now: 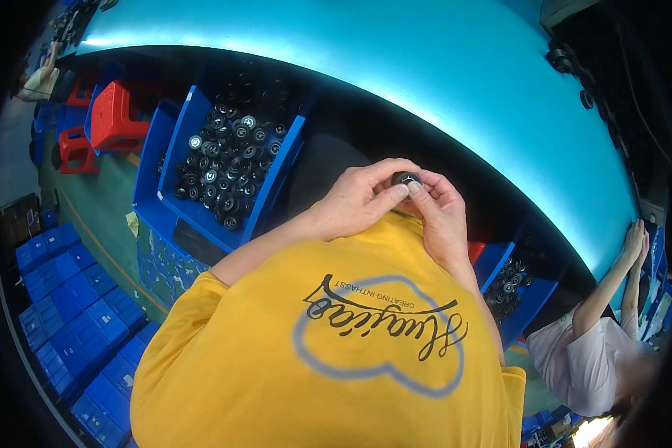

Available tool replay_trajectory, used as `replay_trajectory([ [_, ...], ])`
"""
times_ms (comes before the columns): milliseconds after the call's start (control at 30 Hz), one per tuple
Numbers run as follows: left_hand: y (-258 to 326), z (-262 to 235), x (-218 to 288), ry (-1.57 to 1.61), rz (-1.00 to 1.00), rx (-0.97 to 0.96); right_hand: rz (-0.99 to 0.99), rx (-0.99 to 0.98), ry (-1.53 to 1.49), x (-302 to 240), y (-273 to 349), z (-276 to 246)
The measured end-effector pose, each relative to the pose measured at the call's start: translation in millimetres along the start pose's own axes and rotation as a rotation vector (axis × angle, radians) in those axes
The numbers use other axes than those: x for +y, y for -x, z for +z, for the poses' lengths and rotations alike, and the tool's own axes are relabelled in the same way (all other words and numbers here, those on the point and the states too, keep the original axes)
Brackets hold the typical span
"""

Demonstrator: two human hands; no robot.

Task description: Assembling small metal parts into black rubber rings at a factory workbench.

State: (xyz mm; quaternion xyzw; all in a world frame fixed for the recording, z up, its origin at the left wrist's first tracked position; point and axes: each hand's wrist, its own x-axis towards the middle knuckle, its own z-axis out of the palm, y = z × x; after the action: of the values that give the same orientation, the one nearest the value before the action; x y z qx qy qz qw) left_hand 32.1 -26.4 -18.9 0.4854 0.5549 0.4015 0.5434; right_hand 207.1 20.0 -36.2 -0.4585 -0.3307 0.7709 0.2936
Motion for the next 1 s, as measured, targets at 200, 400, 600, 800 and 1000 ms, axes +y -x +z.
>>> replay_trajectory([
  [200, 0.4, 3.3, -10.8, 0.207, -0.171, 0.018, -0.007, 0.008, 0.108, 2.3, 2.4, -2.5],
  [400, 0.9, 5.0, -17.7, 0.07, -0.158, 0.054, -0.017, 0.005, 0.314, 0.6, 5.6, 1.2],
  [600, 2.5, 0.2, -5.2, 0.044, -0.161, -0.109, 0.138, -0.03, 0.017, 0.2, 0.5, -1.8],
  [800, 5.9, 6.9, -7.1, -0.122, -0.143, -0.023, 0.136, 0.01, 0.094, 6.5, 1.5, -0.1],
  [1000, 4.3, 8.9, -8.3, -0.205, 0.044, 0.002, 0.074, 0.006, 0.066, 14.3, -2.7, -5.1],
])
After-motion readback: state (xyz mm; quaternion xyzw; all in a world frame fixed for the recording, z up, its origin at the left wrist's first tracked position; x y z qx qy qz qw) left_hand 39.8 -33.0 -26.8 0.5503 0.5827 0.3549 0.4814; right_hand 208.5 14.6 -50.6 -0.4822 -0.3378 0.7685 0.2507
